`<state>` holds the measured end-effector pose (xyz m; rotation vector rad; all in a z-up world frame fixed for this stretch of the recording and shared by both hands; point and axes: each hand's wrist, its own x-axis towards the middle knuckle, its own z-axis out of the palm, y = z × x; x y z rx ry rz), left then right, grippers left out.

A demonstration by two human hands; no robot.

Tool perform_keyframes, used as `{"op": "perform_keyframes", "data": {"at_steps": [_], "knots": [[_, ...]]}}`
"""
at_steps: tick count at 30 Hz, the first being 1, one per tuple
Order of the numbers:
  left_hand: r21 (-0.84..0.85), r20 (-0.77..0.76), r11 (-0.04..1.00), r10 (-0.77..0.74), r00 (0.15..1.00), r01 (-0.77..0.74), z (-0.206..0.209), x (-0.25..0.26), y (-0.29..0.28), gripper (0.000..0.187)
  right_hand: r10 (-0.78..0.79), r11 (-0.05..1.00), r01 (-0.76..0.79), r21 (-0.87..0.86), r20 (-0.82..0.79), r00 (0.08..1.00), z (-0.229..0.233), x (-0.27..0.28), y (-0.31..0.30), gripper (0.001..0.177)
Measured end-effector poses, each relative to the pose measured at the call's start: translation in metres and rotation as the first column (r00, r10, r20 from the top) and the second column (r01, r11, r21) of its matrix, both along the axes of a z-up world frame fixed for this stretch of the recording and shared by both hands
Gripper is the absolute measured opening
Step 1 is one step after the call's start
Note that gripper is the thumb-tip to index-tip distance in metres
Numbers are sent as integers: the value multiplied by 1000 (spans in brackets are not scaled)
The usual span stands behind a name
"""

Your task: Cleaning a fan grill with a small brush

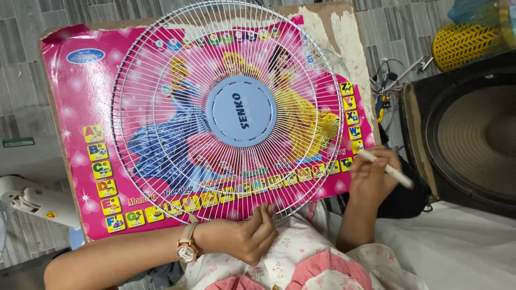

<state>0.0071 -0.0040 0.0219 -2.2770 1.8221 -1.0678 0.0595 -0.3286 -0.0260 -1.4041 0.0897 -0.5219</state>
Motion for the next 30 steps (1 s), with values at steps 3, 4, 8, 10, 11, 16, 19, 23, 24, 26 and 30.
{"op": "perform_keyframes", "data": {"at_steps": [3,4,8,10,11,16,19,23,24,26,30], "knots": [[5,-12,1000,-6,1000,6,2,1,1,12,147,981,-138,138,-57,987,9,-2,14,40],[5,-5,1000,-1,1000,1,5,2,1,12,109,988,-96,125,-103,989,10,-2,17,41],[24,-27,1000,-13,1000,14,5,2,2,11,81,994,-60,91,-246,966,1,-13,37,21],[23,-28,999,-21,999,22,3,2,1,9,216,976,-212,43,-235,948,5,-27,55,23],[27,-30,999,-27,999,28,2,2,2,8,349,933,-359,-1,-229,909,7,-33,65,25],[22,-7,1000,-10,1000,11,6,2,3,11,104,993,-114,-30,-225,969,19,-2,43,25],[21,0,1000,-10,1000,10,7,3,3,11,-25,997,4,-74,-284,958,17,-5,44,25],[31,-65,999,-14,998,17,6,1,1,8,376,918,-383,-105,-79,923,-2,-18,53,19],[34,-64,999,-19,998,21,9,0,3,8,372,920,-379,-103,-77,925,-1,-7,40,19],[59,-31,998,16,999,-15,15,1,5,19,-105,983,84,-164,-122,987,1,17,13,29],[-26,-103,988,148,984,-151,4,-21,19,14,-244,969,246,22,-84,966,20,31,-44,39]]}}
